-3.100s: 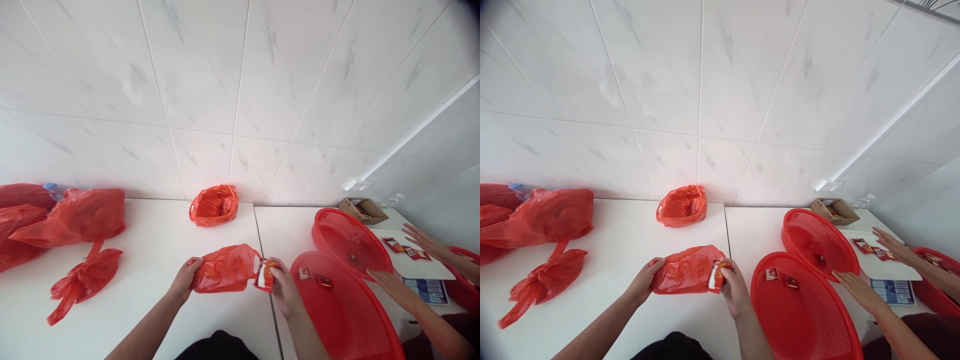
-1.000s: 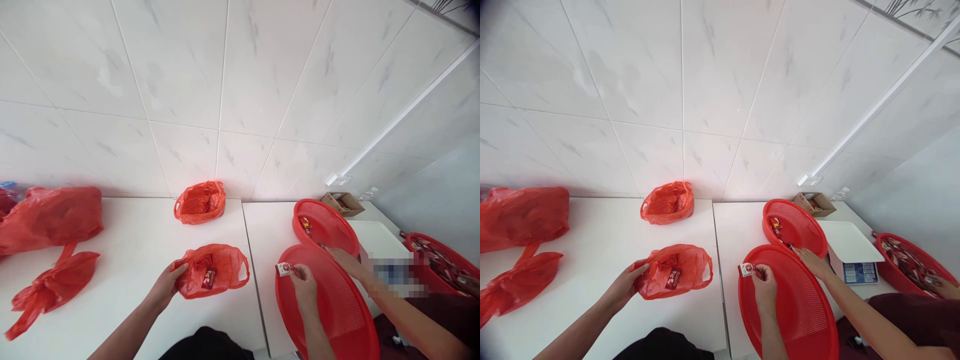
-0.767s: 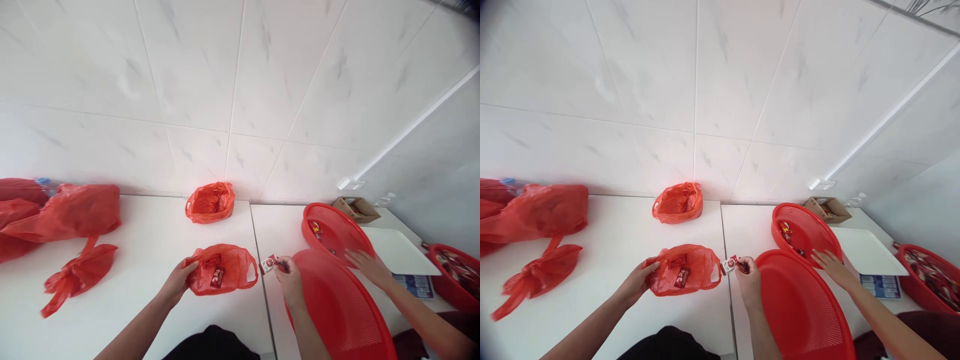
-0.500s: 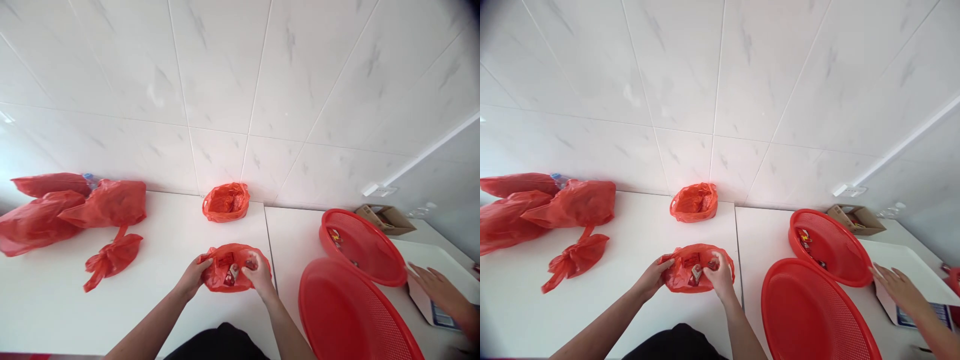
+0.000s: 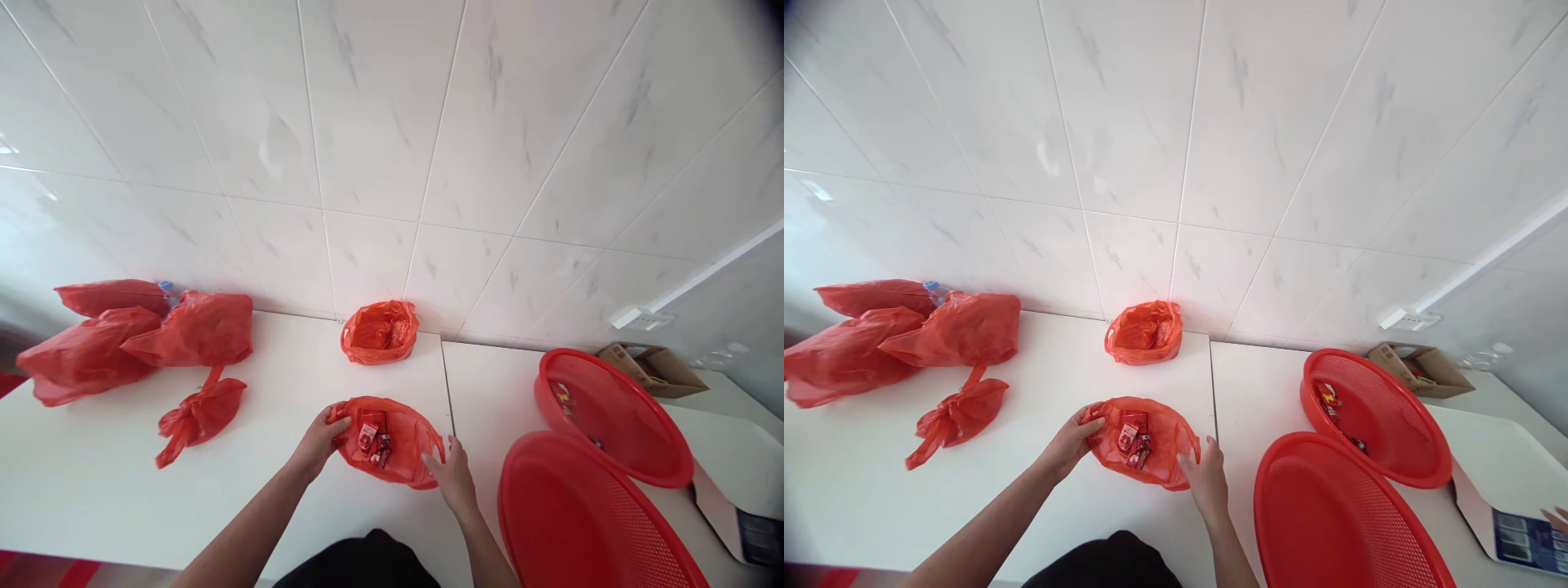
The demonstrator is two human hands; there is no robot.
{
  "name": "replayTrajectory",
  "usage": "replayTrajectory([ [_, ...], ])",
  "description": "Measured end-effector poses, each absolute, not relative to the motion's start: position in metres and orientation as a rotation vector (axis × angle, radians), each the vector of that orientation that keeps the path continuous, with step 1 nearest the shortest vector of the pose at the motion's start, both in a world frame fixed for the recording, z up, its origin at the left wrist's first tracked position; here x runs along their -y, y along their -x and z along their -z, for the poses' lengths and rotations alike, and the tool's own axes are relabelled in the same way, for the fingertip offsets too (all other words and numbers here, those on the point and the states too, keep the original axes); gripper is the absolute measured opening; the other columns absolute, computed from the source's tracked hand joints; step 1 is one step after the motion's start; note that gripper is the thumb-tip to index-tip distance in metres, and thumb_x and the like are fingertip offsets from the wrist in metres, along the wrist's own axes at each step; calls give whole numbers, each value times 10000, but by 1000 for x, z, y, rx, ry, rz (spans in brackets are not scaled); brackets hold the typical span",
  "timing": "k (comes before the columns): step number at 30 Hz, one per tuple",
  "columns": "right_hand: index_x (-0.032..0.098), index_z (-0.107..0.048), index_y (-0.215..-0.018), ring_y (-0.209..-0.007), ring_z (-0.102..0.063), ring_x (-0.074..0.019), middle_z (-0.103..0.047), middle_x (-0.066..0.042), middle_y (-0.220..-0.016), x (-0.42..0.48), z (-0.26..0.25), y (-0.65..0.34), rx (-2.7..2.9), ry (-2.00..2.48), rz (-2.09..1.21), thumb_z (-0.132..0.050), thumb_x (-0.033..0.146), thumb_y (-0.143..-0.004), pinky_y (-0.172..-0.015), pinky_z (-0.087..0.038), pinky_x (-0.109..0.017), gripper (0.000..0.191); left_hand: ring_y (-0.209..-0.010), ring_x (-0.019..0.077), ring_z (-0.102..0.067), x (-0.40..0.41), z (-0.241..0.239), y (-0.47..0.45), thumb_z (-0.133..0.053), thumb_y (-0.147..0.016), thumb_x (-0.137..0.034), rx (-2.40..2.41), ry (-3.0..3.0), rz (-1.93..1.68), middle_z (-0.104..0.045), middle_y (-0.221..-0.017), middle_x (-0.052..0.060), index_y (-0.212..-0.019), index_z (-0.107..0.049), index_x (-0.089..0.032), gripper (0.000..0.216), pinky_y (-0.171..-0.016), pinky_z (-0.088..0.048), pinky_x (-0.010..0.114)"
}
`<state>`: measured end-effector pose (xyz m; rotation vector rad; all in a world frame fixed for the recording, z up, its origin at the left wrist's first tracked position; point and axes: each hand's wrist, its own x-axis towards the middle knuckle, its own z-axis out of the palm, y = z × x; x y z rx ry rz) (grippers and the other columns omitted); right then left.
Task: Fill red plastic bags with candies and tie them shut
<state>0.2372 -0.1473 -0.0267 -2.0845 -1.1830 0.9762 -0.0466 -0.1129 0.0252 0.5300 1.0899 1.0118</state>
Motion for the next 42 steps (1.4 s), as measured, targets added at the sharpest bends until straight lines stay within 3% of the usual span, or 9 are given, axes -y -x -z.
replayTrajectory([
  [3, 152, -568, -1001, -899, -622, -251, -653, -123, -1003, 157, 38, -242, 1163, 2073, -1163, -595, 524, -688, -745, -458, -335, 486, -903, 203, -658, 112, -27, 52, -790, -681, -292, -1126, -546, -1018, -669, -1090, 95, -1158, -563, -182, 540, -796, -526, 332],
  [7, 216, -498, -679, -610, -546, -170, -590, -4, -646, 160, 30, -250, 1172, 1996, -1258, -530, 539, -741, -572, -407, -283, 331, -892, 193, -656, 113, -28, 56, -806, -642, -244, -1186, -531, -1020, -652, -1120, 95, -1197, -525, -202, 624, -791, -526, 327],
  [14, 206, -544, -741, -666, -531, -156, -586, 12, -691, 129, -39, -245, 1107, 1592, -1102, -594, 514, -758, -636, -426, -278, 312, -835, 191, -670, 109, -49, 55, -678, -734, -283, -1300, -736, -1131, -678, -1031, 85, -1243, -485, -200, 550, -825, -516, 379],
  [21, 211, -619, -931, -1108, -541, -226, -590, -88, -1218, 96, -80, -231, 986, 1328, -1036, -665, 465, -753, -968, -406, -367, 314, -845, 208, -663, 97, -96, 56, -621, -735, -325, -1450, -1066, -1189, -699, -1014, 73, -1077, -577, -199, 367, -780, -511, 356],
  [26, 236, -567, -871, -828, -606, -161, -653, -4, -842, 84, -94, -204, 668, 946, -1386, -705, 444, -744, -786, -478, -324, 280, -761, 174, -622, 102, -114, 52, -530, -798, -296, -1489, -1351, -1036, -685, -832, 17, -882, -596, -211, 137, -699, -486, 293],
  [30, 228, -521, -758, -446, -323, -63, -378, 96, -505, 89, -98, -181, 699, 911, -1382, -587, 507, -833, -485, -322, -208, 297, -794, 174, -604, 114, -136, 42, -502, -818, -246, -1492, -1762, -876, -677, -858, 8, -858, -609, -239, 115, -726, -479, 295],
  [34, 220, -587, -1013, -434, -236, -73, -341, 89, -506, 102, -104, -173, 962, 943, -1424, -333, 561, -928, -439, -189, -228, 433, -807, 182, -609, 120, -153, 34, -504, -824, -215, -1499, -2014, -814, -677, -849, 6, -906, -636, -264, 162, -720, -480, 296],
  [38, 236, -524, -1243, -488, -335, -76, -406, 89, -558, 114, -116, -172, 1273, 1047, -1558, -498, 396, -882, -492, -270, -224, 396, -734, 144, -610, 121, -158, 25, -498, -823, -176, -1417, -1928, -805, -674, -868, -13, -1019, -621, -279, 254, -679, -499, 262],
  [42, 213, -633, -977, -531, -376, -82, -435, 84, -568, 119, -117, -158, 1510, 1034, -1713, -592, 227, -762, -533, -305, -239, 219, -809, 137, -625, 123, -154, 9, -456, -816, -111, -1232, -1851, -811, -661, -918, -9, -1017, -604, -272, 297, -737, -523, 263],
])
